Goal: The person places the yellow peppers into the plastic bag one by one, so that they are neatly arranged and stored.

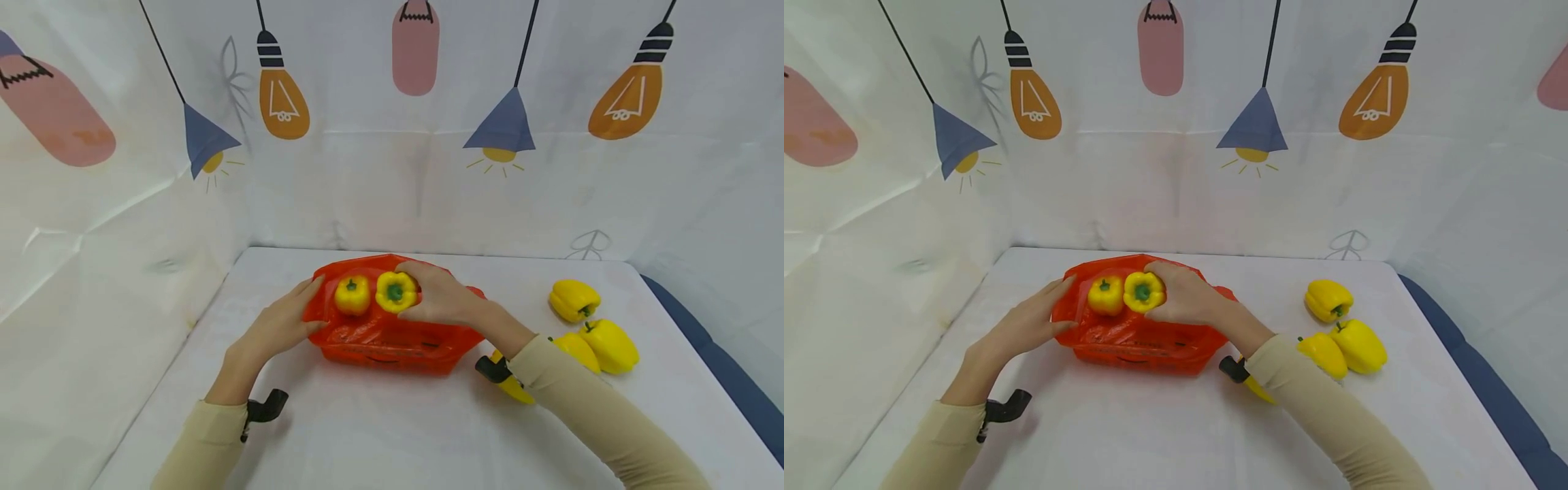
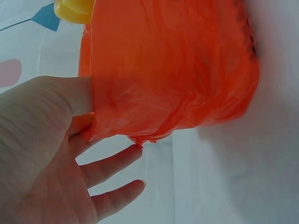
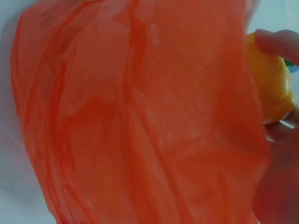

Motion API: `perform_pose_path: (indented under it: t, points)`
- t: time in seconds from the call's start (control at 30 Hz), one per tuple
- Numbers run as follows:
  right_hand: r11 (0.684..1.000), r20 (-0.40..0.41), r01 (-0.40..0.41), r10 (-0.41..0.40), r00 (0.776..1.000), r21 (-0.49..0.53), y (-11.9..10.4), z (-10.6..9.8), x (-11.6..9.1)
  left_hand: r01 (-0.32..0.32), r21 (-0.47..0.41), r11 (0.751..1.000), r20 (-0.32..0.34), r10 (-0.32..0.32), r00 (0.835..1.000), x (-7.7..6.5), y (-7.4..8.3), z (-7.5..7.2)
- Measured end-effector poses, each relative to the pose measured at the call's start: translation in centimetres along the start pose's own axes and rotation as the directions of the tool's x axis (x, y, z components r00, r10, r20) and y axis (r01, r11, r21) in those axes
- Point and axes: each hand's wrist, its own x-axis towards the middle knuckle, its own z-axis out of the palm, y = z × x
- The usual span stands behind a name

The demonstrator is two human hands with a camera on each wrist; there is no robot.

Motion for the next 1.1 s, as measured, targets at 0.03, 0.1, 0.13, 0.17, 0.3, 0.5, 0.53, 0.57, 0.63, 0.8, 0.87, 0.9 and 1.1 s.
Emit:
perform_pose_path:
  t: [0.03, 0.1, 0.13, 0.17, 0.3, 0.5, 0.53, 0.57, 0.63, 0.8, 0.87, 0.9, 1.1]
  points:
    - [1.000, 0.009, -0.021, 0.021, 1.000, -0.001, 0.0, 0.1, 0.1, 0.000, 0.001, 1.000, 0.000, 0.000, 1.000, 0.0, 0.1, 0.0]
    - [0.999, 0.026, -0.054, 0.054, 0.998, -0.005, 0.1, 0.4, 0.2, -0.001, 0.003, 1.000, -0.001, 0.001, 1.000, 0.0, 0.1, 0.0]
    - [0.998, 0.035, -0.067, 0.067, 0.997, -0.002, 0.1, 0.5, 0.2, -0.005, 0.005, 1.000, -0.002, 0.005, 1.000, 0.0, 0.2, 0.0]
    - [0.997, 0.041, -0.080, 0.080, 0.996, -0.004, 0.1, 0.6, 0.3, -0.006, 0.006, 1.000, -0.003, 0.006, 1.000, 0.0, 0.2, 0.0]
    - [0.995, 0.042, -0.100, 0.099, 0.994, 0.012, 0.3, 1.1, 0.5, -0.005, 0.008, 1.000, -0.002, 0.005, 1.000, 0.1, 0.2, 0.2]
    - [0.988, 0.035, -0.145, 0.143, 0.989, 0.046, 1.0, 2.1, 0.9, -0.003, 0.013, 1.000, 0.002, 0.003, 1.000, 0.2, 0.2, 0.2]
    - [0.987, 0.035, -0.155, 0.154, 0.987, 0.049, 1.1, 2.2, 1.0, -0.002, 0.014, 1.000, 0.003, 0.002, 1.000, 0.2, 0.2, 0.2]
    - [0.986, 0.033, -0.162, 0.160, 0.987, 0.050, 1.3, 2.4, 1.1, 0.000, 0.013, 1.000, 0.002, 0.000, 1.000, 0.2, 0.3, 0.2]
    - [0.982, 0.032, -0.179, 0.178, 0.984, 0.054, 1.4, 2.7, 1.3, 0.001, 0.014, 1.000, 0.004, -0.001, 1.000, 0.2, 0.3, 0.2]
    - [0.976, 0.017, -0.196, 0.195, 0.981, 0.090, 1.7, 3.3, 1.8, 0.004, 0.015, 1.000, 0.010, -0.005, 1.000, 0.2, 0.1, 0.2]
    - [0.975, 0.009, -0.197, 0.197, 0.980, 0.105, 1.8, 3.5, 2.0, 0.007, 0.014, 1.000, 0.011, -0.007, 1.000, 0.2, 0.1, 0.2]
    - [0.974, 0.004, -0.195, 0.196, 0.981, 0.113, 1.9, 3.5, 2.0, 0.008, 0.014, 1.000, 0.012, -0.008, 1.000, 0.2, 0.1, 0.1]
    - [0.974, 0.000, -0.192, 0.193, 0.981, 0.122, 2.3, 4.1, 2.1, 0.000, 0.018, 1.000, 0.013, -0.001, 1.000, 0.2, 0.1, 0.1]
